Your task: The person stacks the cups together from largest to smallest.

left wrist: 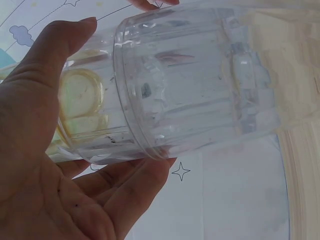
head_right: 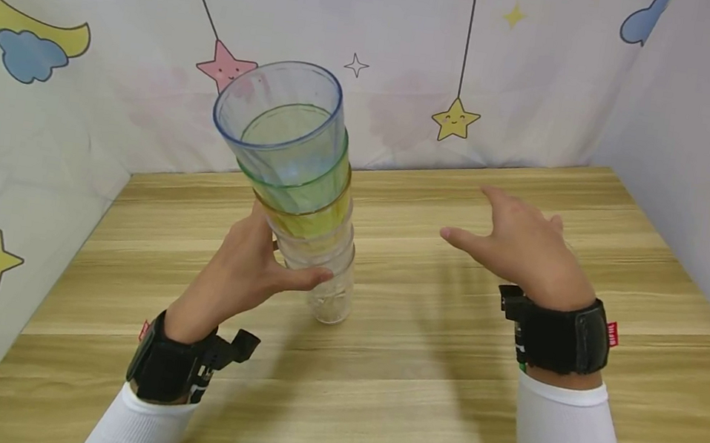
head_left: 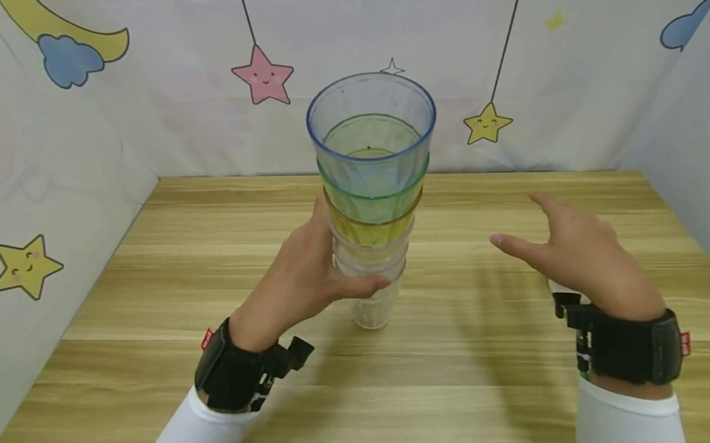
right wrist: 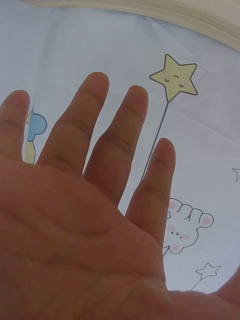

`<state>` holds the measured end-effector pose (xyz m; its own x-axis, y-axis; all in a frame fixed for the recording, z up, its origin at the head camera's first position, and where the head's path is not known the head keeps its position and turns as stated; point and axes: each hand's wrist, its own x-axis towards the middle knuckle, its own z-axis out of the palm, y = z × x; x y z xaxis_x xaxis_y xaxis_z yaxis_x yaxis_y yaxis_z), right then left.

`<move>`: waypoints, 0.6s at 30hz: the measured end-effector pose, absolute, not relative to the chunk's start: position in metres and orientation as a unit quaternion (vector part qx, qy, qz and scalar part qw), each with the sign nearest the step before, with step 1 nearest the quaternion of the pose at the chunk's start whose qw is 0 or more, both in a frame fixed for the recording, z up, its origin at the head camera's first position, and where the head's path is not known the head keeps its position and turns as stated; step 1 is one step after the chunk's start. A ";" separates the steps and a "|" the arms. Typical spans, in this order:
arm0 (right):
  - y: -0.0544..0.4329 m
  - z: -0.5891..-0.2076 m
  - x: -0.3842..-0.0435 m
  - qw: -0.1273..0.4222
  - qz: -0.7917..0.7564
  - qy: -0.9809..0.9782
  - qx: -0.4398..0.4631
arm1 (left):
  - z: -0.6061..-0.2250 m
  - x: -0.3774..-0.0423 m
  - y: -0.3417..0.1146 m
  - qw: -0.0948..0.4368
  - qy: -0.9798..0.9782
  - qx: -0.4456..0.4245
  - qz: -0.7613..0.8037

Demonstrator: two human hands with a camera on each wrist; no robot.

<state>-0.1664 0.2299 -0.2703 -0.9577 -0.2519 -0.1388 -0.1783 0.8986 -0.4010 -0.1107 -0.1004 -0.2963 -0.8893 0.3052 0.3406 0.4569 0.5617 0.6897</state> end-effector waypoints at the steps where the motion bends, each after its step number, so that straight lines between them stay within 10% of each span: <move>1: 0.231 -0.271 -0.167 0.096 -0.197 0.970 -0.109 | -0.296 -0.111 -0.100 0.091 -0.879 -0.217 -0.415; 18: 0.242 -0.275 -0.173 0.109 -0.198 0.970 -0.088 | -0.297 -0.111 -0.101 0.087 -0.880 -0.210 -0.417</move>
<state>-0.1731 0.2418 -0.2751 -0.9608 -0.2130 -0.1776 -0.1266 0.9066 -0.4025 -0.1106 -0.1009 -0.2966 -0.8967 0.2968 0.3285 0.4422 0.5647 0.6968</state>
